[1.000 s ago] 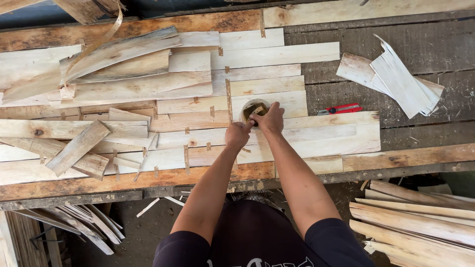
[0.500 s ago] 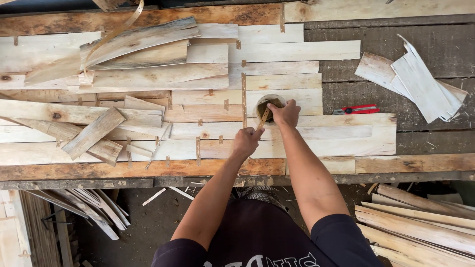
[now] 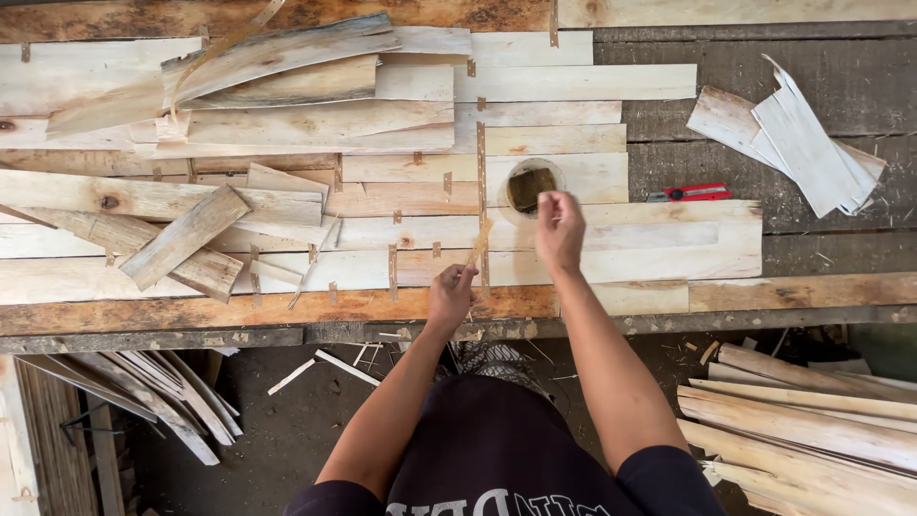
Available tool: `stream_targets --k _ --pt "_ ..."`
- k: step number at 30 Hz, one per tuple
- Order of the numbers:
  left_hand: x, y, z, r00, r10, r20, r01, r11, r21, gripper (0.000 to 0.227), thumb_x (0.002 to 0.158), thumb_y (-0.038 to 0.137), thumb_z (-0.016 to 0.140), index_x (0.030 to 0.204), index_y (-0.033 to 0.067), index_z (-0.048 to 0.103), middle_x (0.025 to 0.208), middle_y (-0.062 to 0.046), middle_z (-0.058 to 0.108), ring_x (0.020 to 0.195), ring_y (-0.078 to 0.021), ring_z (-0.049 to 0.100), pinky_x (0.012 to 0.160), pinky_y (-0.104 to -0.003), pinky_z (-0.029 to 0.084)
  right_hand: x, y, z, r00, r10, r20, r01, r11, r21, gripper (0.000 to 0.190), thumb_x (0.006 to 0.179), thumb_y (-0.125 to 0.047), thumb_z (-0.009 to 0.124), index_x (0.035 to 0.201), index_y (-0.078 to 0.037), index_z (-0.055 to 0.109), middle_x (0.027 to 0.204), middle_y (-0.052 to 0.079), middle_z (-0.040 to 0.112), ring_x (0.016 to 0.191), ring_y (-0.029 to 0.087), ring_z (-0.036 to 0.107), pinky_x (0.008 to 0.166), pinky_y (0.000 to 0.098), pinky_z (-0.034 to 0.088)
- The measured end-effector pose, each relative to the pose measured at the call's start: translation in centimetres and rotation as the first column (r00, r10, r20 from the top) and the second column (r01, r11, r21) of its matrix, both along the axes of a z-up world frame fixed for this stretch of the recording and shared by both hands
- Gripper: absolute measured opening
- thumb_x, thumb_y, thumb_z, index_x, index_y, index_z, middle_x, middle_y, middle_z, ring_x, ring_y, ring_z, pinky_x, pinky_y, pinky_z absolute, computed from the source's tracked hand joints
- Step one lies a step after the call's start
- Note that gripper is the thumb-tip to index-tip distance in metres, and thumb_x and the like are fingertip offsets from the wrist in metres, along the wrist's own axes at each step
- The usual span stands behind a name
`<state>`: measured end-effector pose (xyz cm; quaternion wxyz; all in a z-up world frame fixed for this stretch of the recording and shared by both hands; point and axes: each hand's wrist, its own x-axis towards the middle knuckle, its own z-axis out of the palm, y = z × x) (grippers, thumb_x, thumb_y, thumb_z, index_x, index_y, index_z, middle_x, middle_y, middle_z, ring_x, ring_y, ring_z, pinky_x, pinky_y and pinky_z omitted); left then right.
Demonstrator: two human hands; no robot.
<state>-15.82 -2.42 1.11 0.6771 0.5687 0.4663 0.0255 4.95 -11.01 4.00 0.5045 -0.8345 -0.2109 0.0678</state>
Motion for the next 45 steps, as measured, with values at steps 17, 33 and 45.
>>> stream_targets --k 17,33,45 --pt "-11.2 -1.1 -6.7 0.964 0.263 0.030 -0.258 0.959 -0.121 0.021 0.100 0.021 0.060 0.101 0.0015 0.066 0.075 -0.007 0.070 0.058 -0.0132 0.065 0.057 -0.029 0.054 -14.1 3.7 -7.5 0.893 0.380 -0.242 -0.430 0.879 -0.207 0.014 0.099 -0.015 0.062 0.102 -0.001 0.065 0.087 0.010 0.071 0.076 0.023 0.067 0.070 0.0374 0.054" --pt "-10.3 -0.7 -2.9 0.962 0.140 -0.236 -0.157 0.986 -0.055 0.034 0.099 0.028 0.063 0.095 -0.0039 0.076 0.077 -0.009 0.077 0.061 -0.0125 0.071 0.062 -0.028 0.058 -14.0 4.4 -8.4 0.876 0.404 -0.264 -0.472 0.831 -0.294 0.026 0.084 -0.020 0.085 0.085 -0.002 0.065 0.083 0.008 0.067 0.072 0.019 0.065 0.067 0.0344 0.055" --pt "-10.4 -1.7 -3.0 0.965 0.143 -0.221 -0.162 0.984 -0.072 0.035 0.100 0.028 0.062 0.101 -0.0041 0.075 0.081 -0.010 0.078 0.062 -0.0131 0.070 0.062 -0.030 0.058 -14.4 5.1 -7.7 0.869 0.372 -0.326 -0.483 0.778 -0.401 0.027 0.086 -0.021 0.084 0.086 -0.005 0.062 0.083 0.007 0.066 0.070 0.017 0.062 0.065 0.0338 0.055"
